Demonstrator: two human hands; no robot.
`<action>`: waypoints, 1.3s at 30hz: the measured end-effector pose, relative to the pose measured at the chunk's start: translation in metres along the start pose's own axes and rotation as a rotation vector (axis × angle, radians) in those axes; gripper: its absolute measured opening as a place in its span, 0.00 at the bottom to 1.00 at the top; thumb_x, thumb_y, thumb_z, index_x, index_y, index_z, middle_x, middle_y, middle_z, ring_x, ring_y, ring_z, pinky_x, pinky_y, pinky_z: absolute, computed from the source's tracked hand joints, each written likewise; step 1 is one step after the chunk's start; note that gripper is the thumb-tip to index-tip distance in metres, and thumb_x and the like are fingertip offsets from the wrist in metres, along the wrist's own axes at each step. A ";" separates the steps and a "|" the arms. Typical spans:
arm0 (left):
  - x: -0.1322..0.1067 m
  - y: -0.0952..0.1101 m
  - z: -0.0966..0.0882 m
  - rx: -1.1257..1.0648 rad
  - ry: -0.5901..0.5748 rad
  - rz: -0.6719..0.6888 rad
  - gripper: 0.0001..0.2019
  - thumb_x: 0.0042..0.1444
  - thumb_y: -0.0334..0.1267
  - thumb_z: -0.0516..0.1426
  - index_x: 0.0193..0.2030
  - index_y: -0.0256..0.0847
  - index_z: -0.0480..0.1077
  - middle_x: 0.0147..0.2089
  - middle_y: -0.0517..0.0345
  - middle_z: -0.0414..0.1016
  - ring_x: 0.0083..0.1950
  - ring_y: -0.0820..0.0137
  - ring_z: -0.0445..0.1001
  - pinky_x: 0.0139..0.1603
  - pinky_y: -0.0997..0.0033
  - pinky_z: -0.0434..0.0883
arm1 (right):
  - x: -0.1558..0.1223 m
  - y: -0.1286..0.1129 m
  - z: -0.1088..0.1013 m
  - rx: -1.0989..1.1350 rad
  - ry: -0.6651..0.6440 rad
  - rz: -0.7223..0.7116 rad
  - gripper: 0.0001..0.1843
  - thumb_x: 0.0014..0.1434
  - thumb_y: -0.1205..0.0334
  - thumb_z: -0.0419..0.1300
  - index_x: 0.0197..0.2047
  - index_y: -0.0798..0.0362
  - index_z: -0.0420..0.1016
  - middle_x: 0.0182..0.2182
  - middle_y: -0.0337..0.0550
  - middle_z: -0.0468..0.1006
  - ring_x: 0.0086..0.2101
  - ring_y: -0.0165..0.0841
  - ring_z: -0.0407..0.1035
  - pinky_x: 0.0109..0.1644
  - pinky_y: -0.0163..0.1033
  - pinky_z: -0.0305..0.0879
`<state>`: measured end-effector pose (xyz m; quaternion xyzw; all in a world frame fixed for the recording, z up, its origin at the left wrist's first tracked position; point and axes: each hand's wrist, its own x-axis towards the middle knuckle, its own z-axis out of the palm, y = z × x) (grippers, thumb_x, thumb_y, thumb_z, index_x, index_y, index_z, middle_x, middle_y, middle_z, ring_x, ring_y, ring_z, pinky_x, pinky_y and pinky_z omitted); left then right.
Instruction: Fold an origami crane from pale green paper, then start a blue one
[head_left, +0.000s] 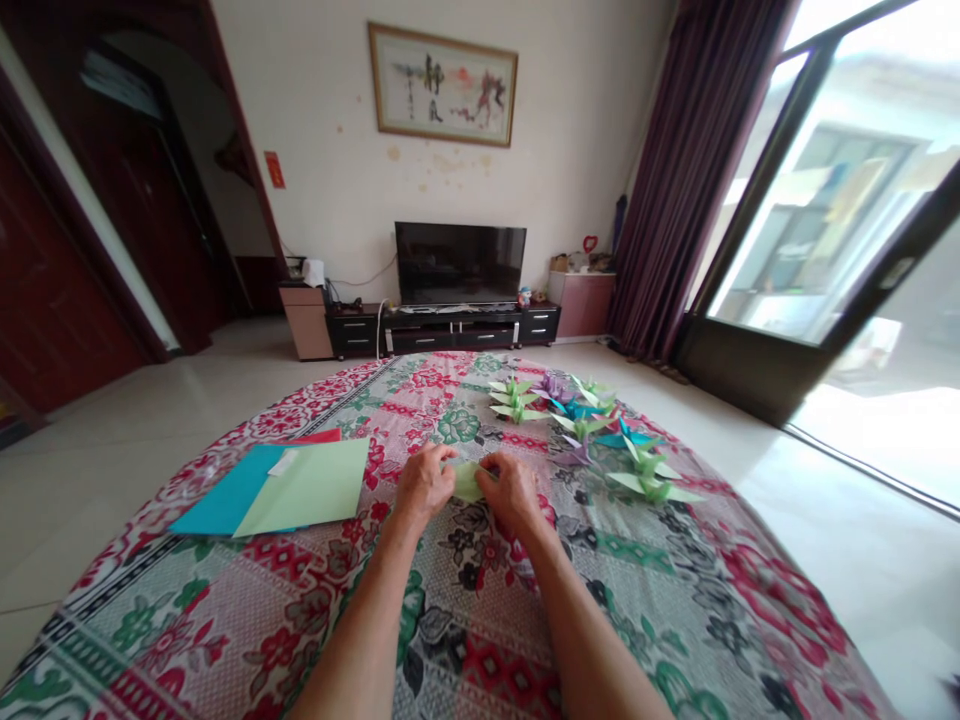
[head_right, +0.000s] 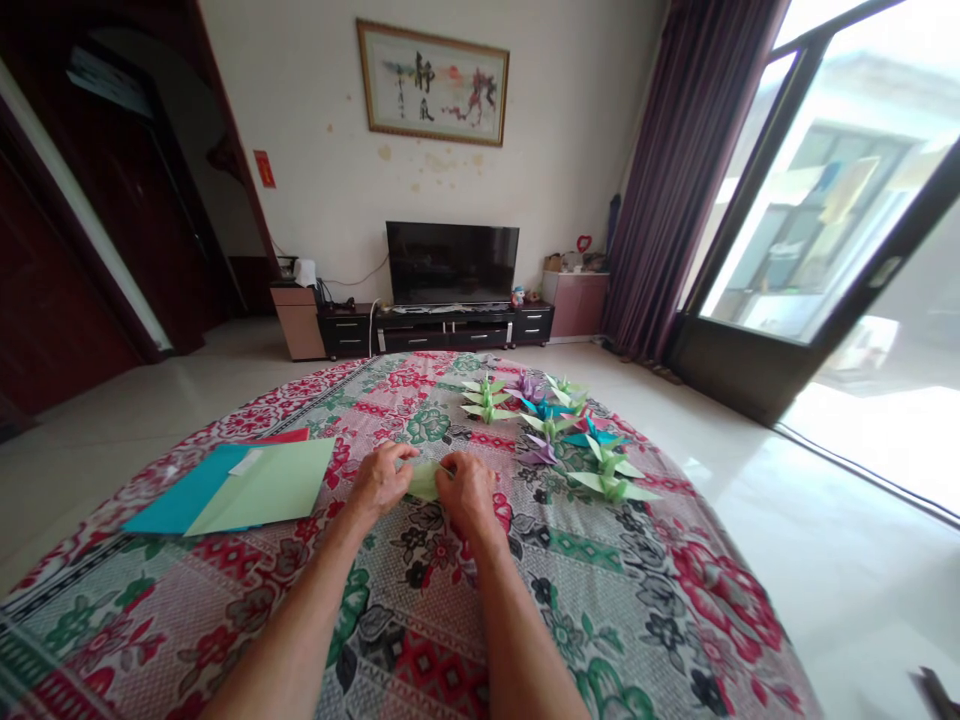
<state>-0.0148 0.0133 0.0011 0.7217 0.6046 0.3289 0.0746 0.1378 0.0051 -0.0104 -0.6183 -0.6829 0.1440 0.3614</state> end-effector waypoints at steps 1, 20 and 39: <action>0.000 0.000 0.000 -0.009 -0.005 -0.003 0.12 0.49 0.28 0.52 0.38 0.41 0.73 0.38 0.54 0.75 0.40 0.69 0.72 0.45 0.73 0.66 | 0.000 0.001 0.000 0.054 -0.002 -0.012 0.09 0.50 0.62 0.54 0.32 0.51 0.75 0.30 0.40 0.78 0.32 0.33 0.69 0.37 0.34 0.58; -0.003 0.014 0.010 -0.902 -0.094 -0.380 0.16 0.43 0.47 0.57 0.32 0.35 0.72 0.27 0.58 0.75 0.31 0.70 0.72 0.28 0.76 0.66 | 0.005 -0.012 0.006 1.209 -0.089 0.376 0.17 0.37 0.54 0.64 0.29 0.54 0.69 0.21 0.35 0.71 0.20 0.25 0.63 0.27 0.32 0.60; -0.005 0.001 -0.003 -0.885 -0.444 -0.262 0.17 0.44 0.42 0.58 0.40 0.35 0.75 0.27 0.58 0.76 0.29 0.71 0.72 0.29 0.75 0.66 | 0.008 0.009 -0.005 0.786 -0.045 0.283 0.28 0.48 0.51 0.56 0.51 0.56 0.66 0.33 0.44 0.76 0.29 0.33 0.70 0.26 0.33 0.64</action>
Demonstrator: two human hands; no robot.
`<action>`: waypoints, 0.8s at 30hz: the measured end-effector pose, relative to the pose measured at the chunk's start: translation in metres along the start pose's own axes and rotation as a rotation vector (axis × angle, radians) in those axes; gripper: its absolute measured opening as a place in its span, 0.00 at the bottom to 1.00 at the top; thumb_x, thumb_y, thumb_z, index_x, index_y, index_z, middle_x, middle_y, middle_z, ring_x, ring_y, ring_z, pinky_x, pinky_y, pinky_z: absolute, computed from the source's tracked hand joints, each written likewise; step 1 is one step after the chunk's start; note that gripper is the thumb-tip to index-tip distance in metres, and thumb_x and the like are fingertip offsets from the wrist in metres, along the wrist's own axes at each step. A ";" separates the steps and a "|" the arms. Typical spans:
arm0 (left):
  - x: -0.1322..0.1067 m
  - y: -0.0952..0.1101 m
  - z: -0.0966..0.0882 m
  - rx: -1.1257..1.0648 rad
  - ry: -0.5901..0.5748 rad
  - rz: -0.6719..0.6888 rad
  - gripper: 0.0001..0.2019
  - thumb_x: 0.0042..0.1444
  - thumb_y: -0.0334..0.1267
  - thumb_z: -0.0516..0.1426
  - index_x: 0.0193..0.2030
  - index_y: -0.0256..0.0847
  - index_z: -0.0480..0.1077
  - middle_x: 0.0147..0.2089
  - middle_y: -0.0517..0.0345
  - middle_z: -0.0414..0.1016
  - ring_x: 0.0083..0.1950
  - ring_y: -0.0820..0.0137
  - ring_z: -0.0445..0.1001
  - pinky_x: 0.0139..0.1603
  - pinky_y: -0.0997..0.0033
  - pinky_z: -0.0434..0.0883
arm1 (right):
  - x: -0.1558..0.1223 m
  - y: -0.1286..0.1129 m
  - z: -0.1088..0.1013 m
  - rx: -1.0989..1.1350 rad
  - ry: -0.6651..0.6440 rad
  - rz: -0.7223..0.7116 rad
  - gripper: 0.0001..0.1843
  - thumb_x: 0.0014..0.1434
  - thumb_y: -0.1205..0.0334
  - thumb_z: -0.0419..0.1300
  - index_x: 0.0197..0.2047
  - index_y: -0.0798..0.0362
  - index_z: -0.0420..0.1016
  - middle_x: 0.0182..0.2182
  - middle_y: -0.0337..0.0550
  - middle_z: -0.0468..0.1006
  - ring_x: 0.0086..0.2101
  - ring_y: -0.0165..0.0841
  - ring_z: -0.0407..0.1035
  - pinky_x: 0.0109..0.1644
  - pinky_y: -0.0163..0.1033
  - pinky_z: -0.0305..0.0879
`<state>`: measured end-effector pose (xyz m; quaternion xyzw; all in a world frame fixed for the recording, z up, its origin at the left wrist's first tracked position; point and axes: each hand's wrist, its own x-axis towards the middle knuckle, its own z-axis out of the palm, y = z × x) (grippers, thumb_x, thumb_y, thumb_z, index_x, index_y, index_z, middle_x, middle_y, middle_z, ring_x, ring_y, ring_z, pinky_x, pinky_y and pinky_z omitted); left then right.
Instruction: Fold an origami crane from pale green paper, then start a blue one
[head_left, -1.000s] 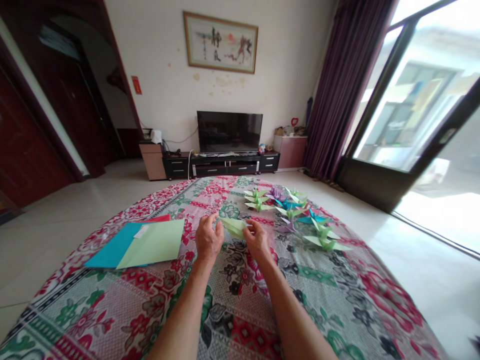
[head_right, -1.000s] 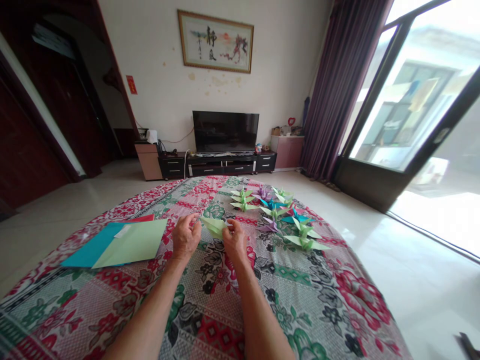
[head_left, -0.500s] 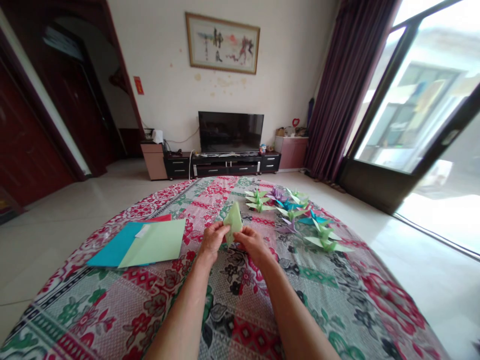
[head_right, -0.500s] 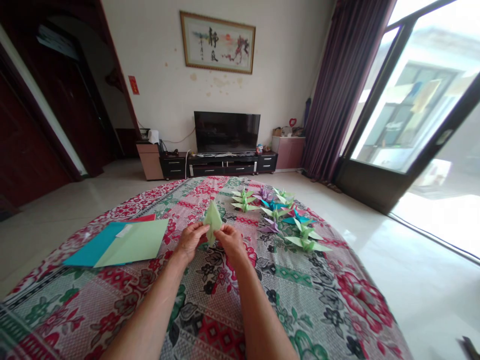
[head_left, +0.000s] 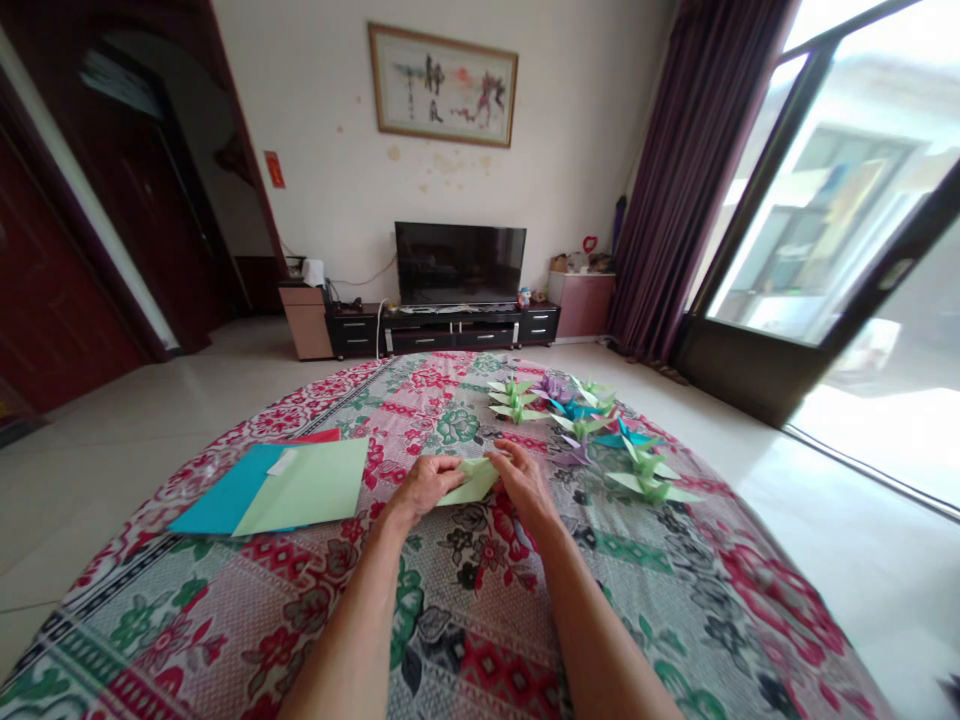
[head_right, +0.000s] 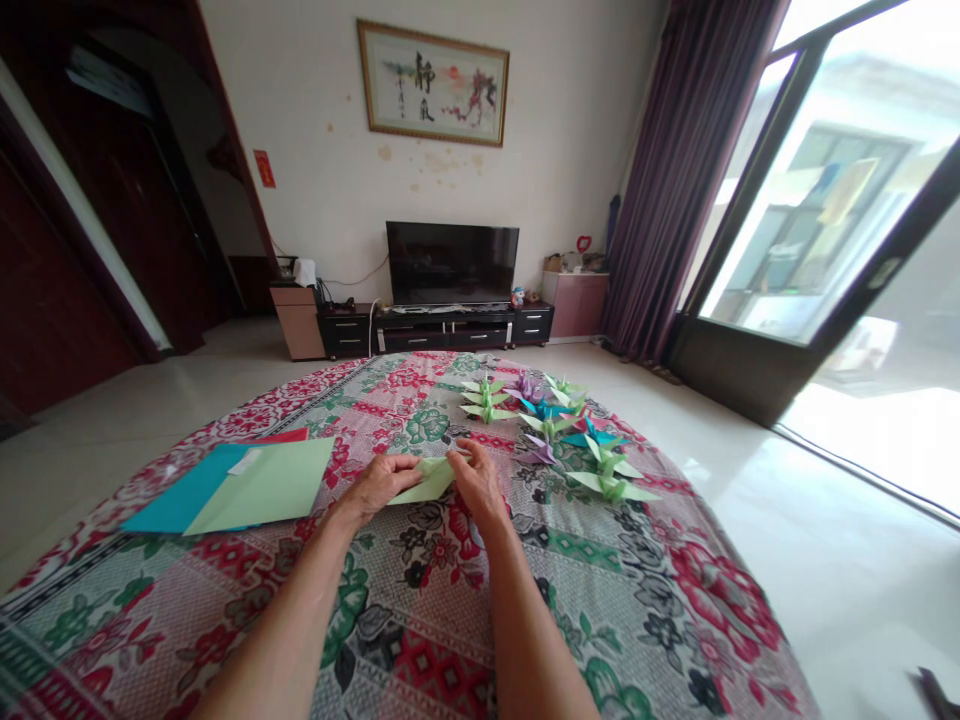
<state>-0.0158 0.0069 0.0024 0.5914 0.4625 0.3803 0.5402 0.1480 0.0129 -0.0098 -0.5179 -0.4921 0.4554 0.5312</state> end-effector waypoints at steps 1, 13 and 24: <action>0.001 -0.002 0.000 0.059 0.017 0.018 0.17 0.45 0.42 0.58 0.41 0.35 0.75 0.27 0.58 0.76 0.29 0.71 0.72 0.30 0.75 0.67 | 0.002 0.002 -0.002 -0.057 0.011 -0.020 0.25 0.48 0.52 0.56 0.48 0.56 0.69 0.31 0.43 0.76 0.27 0.32 0.69 0.26 0.33 0.63; 0.007 -0.004 -0.005 0.830 0.374 0.372 0.09 0.51 0.32 0.54 0.33 0.42 0.76 0.38 0.55 0.75 0.42 0.70 0.71 0.46 0.73 0.66 | -0.008 -0.002 -0.004 -0.908 0.134 -0.300 0.09 0.51 0.66 0.53 0.33 0.50 0.75 0.31 0.41 0.78 0.32 0.31 0.69 0.36 0.32 0.57; 0.003 -0.004 0.006 0.996 0.136 0.317 0.11 0.53 0.31 0.53 0.35 0.43 0.77 0.33 0.54 0.72 0.36 0.70 0.70 0.41 0.73 0.65 | -0.011 -0.004 -0.003 -0.949 0.108 -0.297 0.11 0.52 0.69 0.53 0.34 0.51 0.76 0.34 0.43 0.76 0.37 0.34 0.67 0.41 0.34 0.56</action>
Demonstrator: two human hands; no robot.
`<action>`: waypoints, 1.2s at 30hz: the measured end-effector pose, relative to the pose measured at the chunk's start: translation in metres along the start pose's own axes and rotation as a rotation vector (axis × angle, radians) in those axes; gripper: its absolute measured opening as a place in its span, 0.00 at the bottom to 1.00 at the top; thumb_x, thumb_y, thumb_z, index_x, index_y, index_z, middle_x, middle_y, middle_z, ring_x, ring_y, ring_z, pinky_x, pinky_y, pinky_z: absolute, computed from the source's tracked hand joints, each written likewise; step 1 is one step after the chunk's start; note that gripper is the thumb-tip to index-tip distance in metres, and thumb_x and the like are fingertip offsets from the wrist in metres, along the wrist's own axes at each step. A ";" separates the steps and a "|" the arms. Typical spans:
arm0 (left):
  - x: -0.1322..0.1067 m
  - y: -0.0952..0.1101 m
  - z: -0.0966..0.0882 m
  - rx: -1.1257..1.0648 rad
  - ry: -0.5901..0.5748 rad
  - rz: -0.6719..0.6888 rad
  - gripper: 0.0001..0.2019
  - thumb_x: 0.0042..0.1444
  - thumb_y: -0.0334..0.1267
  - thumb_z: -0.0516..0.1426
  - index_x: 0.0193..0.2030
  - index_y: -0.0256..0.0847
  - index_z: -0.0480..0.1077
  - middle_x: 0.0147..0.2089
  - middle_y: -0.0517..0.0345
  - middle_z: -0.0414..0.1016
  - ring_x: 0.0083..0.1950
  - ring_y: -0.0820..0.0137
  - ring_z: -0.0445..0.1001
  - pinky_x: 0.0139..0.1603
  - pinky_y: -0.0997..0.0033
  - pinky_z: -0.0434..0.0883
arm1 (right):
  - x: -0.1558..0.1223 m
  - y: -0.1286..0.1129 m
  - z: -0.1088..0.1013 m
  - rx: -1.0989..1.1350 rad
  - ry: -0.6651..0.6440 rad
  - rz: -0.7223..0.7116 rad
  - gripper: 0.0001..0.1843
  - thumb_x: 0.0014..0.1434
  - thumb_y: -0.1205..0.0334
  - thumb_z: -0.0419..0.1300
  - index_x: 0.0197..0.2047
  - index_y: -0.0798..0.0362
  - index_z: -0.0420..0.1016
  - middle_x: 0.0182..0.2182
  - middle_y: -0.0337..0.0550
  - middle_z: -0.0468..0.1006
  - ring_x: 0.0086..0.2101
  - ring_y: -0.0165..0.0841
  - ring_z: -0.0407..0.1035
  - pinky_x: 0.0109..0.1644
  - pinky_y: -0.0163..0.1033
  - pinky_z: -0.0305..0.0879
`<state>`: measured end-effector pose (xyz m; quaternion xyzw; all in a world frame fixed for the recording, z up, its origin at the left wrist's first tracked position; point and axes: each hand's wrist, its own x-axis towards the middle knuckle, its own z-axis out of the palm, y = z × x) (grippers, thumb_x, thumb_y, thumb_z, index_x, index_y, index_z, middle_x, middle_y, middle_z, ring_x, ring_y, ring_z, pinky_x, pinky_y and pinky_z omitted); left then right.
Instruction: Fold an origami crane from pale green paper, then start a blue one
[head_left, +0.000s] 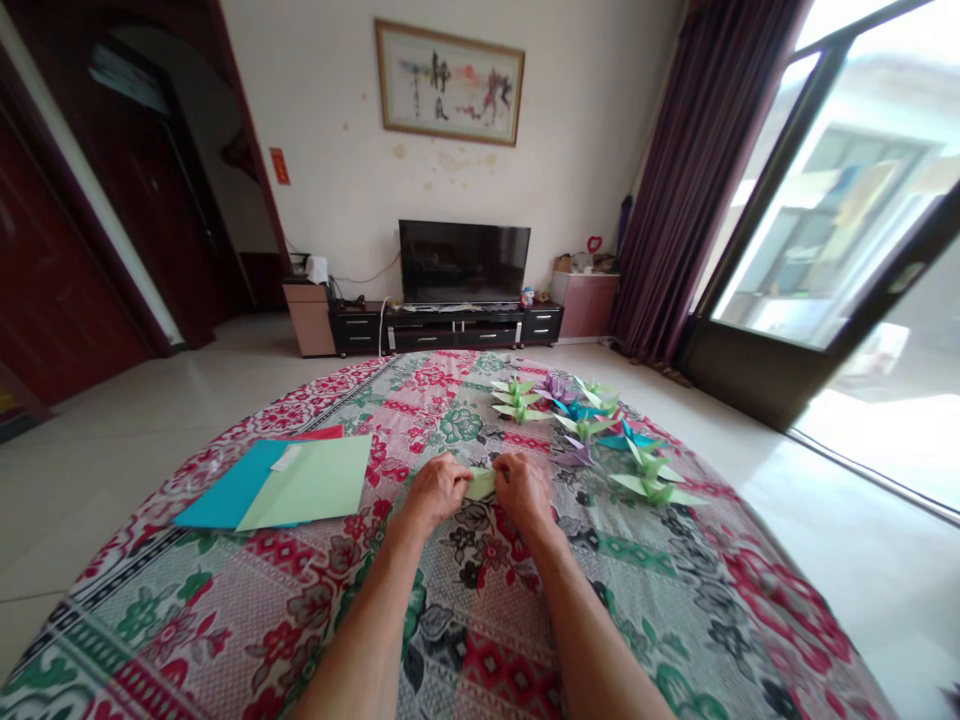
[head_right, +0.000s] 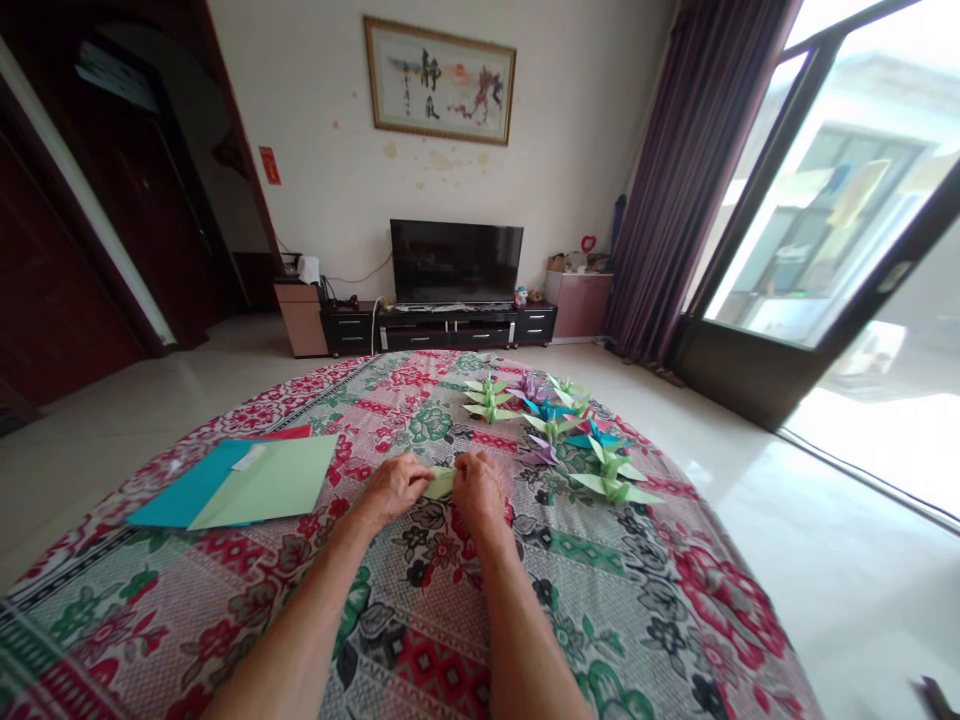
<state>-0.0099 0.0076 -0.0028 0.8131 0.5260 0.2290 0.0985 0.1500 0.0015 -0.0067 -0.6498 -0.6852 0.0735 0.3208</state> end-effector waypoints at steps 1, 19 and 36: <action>0.000 0.000 0.000 0.012 -0.012 0.004 0.12 0.53 0.31 0.52 0.34 0.43 0.77 0.32 0.54 0.71 0.36 0.69 0.70 0.40 0.72 0.65 | 0.000 -0.001 -0.001 0.010 0.020 -0.029 0.12 0.51 0.70 0.53 0.34 0.51 0.76 0.35 0.44 0.75 0.38 0.34 0.67 0.43 0.35 0.56; -0.001 -0.011 0.004 -0.084 -0.007 -0.011 0.12 0.49 0.28 0.52 0.32 0.42 0.77 0.33 0.57 0.70 0.34 0.74 0.68 0.40 0.75 0.65 | 0.003 0.010 -0.003 0.306 -0.263 -0.451 0.17 0.40 0.77 0.55 0.32 0.55 0.78 0.36 0.44 0.77 0.38 0.33 0.69 0.45 0.35 0.63; -0.004 -0.006 -0.003 -0.122 -0.081 -0.049 0.07 0.46 0.36 0.56 0.29 0.42 0.76 0.35 0.57 0.69 0.38 0.71 0.68 0.42 0.75 0.64 | 0.003 0.013 0.001 0.289 -0.228 -0.359 0.09 0.47 0.70 0.57 0.27 0.53 0.79 0.35 0.43 0.78 0.36 0.31 0.71 0.42 0.33 0.65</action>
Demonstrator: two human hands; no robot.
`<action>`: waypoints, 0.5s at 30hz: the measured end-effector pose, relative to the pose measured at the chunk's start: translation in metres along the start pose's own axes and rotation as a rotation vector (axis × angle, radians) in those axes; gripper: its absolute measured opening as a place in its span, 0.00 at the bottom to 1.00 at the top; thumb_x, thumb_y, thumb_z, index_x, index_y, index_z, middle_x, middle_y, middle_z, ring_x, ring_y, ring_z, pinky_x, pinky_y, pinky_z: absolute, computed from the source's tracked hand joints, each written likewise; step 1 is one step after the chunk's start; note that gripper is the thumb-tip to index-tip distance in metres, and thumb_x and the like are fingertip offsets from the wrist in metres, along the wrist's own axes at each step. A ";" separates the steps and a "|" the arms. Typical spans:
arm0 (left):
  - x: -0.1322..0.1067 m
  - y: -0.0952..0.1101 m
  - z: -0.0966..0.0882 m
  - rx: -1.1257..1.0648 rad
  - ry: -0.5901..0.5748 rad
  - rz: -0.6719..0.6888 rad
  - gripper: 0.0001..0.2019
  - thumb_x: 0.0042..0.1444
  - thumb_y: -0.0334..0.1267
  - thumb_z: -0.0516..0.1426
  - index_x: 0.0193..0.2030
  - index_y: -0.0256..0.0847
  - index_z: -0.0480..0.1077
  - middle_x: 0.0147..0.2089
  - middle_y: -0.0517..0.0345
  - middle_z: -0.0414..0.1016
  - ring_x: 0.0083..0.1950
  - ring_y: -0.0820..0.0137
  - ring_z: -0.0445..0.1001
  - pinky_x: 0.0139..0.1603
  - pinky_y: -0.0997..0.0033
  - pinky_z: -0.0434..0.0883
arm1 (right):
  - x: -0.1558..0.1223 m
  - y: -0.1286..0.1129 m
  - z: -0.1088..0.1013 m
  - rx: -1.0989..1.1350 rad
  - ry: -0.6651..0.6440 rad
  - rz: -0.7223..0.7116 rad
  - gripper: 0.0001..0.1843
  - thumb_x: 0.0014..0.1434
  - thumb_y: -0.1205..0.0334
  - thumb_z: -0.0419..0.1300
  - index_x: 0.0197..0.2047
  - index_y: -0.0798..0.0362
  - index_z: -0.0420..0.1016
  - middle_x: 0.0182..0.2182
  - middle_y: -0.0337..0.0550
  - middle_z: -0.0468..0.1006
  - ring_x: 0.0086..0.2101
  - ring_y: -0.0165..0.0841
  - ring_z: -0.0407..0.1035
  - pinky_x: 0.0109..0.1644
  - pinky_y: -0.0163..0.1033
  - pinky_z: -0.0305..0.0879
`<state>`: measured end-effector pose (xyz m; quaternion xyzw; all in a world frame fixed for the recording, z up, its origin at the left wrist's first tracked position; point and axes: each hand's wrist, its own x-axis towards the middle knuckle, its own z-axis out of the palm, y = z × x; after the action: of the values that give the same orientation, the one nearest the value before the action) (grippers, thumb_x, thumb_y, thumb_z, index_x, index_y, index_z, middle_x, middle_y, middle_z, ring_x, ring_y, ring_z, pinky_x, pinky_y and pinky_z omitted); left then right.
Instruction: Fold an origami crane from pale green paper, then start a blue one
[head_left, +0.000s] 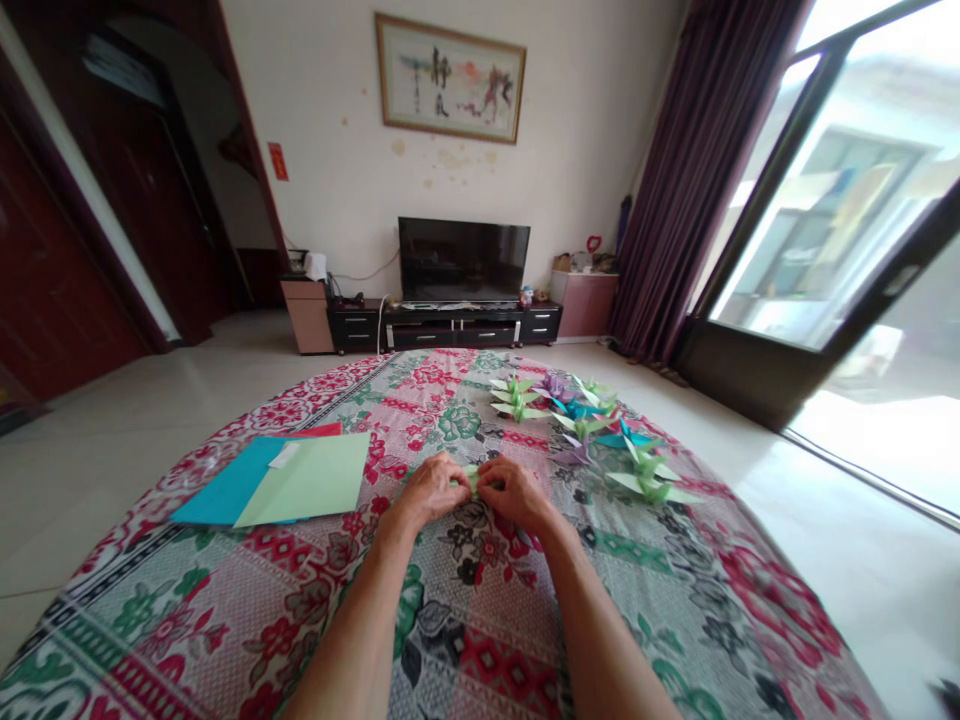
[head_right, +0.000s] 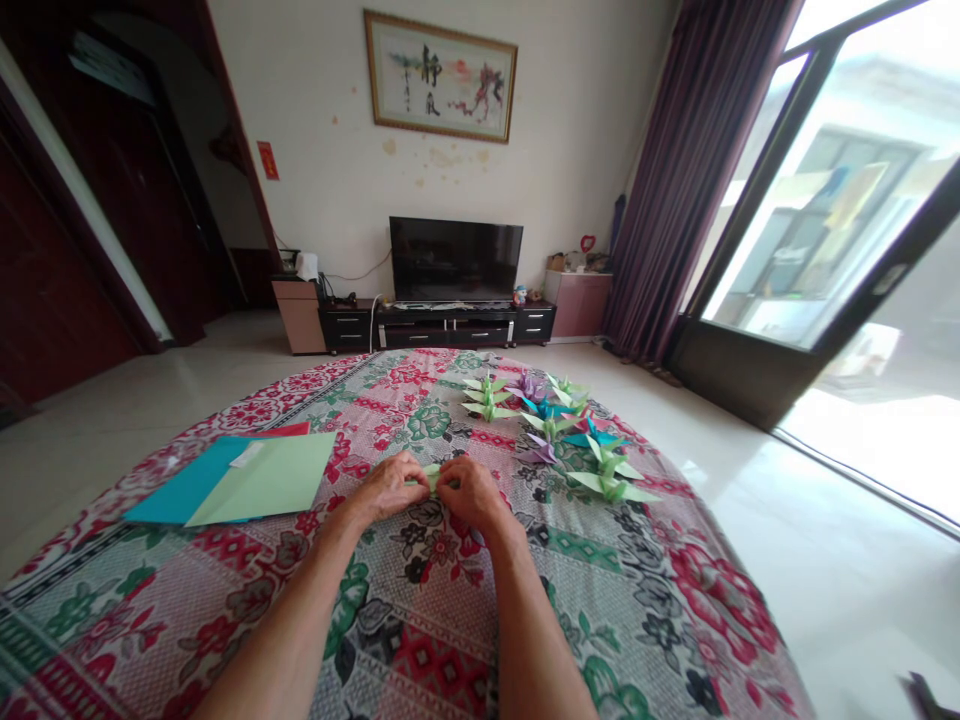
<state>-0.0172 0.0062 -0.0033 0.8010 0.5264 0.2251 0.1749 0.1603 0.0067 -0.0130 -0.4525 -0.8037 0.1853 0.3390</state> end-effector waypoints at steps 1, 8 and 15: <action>0.001 0.000 0.000 0.008 -0.001 -0.006 0.07 0.47 0.36 0.56 0.29 0.42 0.76 0.35 0.57 0.69 0.37 0.72 0.68 0.41 0.75 0.64 | 0.000 -0.001 -0.001 -0.016 0.002 0.008 0.09 0.48 0.70 0.57 0.27 0.53 0.79 0.35 0.43 0.77 0.36 0.31 0.71 0.41 0.33 0.64; 0.003 0.004 0.002 0.067 0.014 -0.046 0.11 0.51 0.35 0.52 0.26 0.38 0.74 0.32 0.57 0.69 0.33 0.74 0.66 0.35 0.77 0.62 | 0.001 -0.002 0.001 -0.058 0.022 0.017 0.09 0.50 0.69 0.56 0.26 0.54 0.78 0.35 0.44 0.77 0.36 0.30 0.70 0.42 0.32 0.63; 0.006 0.004 0.006 0.124 0.046 -0.101 0.10 0.50 0.34 0.52 0.22 0.37 0.72 0.30 0.58 0.68 0.30 0.75 0.65 0.32 0.77 0.60 | 0.003 -0.005 0.005 -0.065 0.075 0.076 0.09 0.50 0.71 0.56 0.24 0.55 0.77 0.33 0.46 0.77 0.35 0.30 0.70 0.40 0.31 0.62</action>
<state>-0.0089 0.0096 -0.0054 0.7772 0.5832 0.2012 0.1239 0.1525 0.0062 -0.0126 -0.5003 -0.7781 0.1550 0.3468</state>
